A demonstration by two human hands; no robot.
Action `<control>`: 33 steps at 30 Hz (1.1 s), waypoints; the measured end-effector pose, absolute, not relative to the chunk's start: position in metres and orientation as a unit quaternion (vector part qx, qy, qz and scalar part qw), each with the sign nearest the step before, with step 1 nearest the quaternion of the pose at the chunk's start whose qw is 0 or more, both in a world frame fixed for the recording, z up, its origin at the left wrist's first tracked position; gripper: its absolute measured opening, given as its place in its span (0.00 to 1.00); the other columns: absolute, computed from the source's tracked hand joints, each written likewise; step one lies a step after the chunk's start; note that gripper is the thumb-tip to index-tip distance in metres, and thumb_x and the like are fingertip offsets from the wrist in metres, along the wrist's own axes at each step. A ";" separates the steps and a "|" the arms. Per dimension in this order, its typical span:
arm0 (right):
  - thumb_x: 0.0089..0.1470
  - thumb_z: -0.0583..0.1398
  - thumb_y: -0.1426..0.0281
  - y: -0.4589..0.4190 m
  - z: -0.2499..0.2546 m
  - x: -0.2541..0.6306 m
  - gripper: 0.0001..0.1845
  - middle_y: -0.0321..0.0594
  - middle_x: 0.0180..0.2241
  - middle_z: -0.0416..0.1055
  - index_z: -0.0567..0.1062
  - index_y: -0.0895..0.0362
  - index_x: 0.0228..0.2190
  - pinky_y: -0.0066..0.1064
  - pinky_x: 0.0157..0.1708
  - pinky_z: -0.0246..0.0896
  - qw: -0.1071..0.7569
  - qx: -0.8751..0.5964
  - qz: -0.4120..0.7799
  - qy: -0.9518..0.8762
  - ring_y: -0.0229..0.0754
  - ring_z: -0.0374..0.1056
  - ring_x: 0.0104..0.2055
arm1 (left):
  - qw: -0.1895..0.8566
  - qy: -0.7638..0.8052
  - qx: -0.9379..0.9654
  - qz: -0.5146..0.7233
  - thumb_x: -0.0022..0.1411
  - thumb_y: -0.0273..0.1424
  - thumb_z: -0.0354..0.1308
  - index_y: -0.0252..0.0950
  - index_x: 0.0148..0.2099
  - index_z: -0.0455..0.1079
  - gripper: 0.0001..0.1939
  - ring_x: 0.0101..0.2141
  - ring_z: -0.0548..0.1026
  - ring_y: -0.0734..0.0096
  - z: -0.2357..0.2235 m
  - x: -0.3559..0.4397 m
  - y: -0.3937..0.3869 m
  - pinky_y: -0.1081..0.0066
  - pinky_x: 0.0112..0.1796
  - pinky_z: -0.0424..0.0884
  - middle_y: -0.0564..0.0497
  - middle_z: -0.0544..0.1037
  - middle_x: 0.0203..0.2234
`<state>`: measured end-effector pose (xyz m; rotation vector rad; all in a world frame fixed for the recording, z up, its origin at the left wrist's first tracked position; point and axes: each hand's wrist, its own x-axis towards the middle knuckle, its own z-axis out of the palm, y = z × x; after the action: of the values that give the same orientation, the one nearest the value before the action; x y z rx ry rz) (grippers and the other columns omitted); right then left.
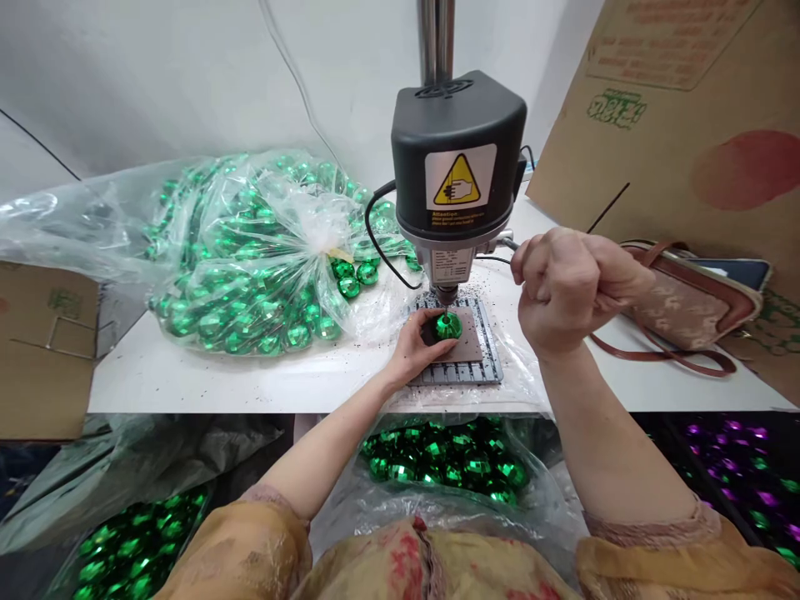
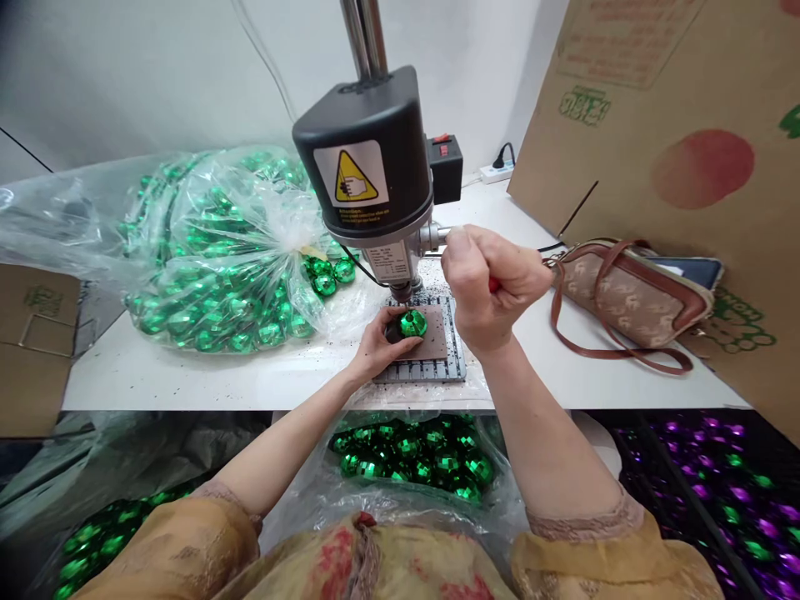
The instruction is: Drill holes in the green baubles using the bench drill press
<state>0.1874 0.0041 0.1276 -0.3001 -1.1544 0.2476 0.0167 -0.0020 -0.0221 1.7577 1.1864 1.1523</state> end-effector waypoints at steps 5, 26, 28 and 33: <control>0.58 0.60 0.68 0.007 0.117 0.189 0.32 0.29 0.12 0.44 0.46 0.58 0.13 0.29 0.16 0.43 0.820 -0.132 0.087 -0.550 0.27 0.44 0.15 | 0.359 0.455 0.678 0.452 0.54 0.38 0.72 0.37 0.55 0.70 0.29 0.51 0.75 0.55 -0.023 0.017 -0.002 0.54 0.55 0.71 0.43 0.77 0.49; 0.58 0.61 0.70 0.008 0.150 0.186 0.27 0.27 0.11 0.50 0.57 0.58 0.13 0.25 0.15 0.44 0.830 -0.158 0.148 -0.514 0.26 0.49 0.13 | 0.287 0.487 0.685 0.461 0.53 0.37 0.72 0.37 0.52 0.71 0.25 0.46 0.75 0.58 -0.016 0.022 -0.007 0.57 0.49 0.72 0.44 0.77 0.46; 0.55 0.65 0.64 0.012 0.167 0.186 0.28 0.26 0.10 0.50 0.59 0.57 0.12 0.26 0.12 0.41 0.816 -0.160 0.188 -0.522 0.27 0.48 0.11 | 0.244 0.489 0.685 0.481 0.56 0.36 0.70 0.37 0.50 0.70 0.21 0.44 0.75 0.60 -0.008 0.022 -0.020 0.60 0.47 0.72 0.46 0.77 0.43; 0.46 0.69 0.55 0.018 0.176 0.190 0.29 0.26 0.10 0.51 0.59 0.54 0.13 0.31 0.11 0.39 0.810 -0.142 0.207 -0.530 0.30 0.47 0.11 | 0.213 0.373 0.840 0.332 0.59 0.38 0.66 0.37 0.50 0.67 0.20 0.42 0.75 0.63 0.005 -0.003 -0.084 0.65 0.43 0.73 0.46 0.76 0.42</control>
<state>0.1899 0.0178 0.1760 -0.3045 -1.1329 0.4420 -0.0030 -0.0839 0.0053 2.3310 1.0360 0.9223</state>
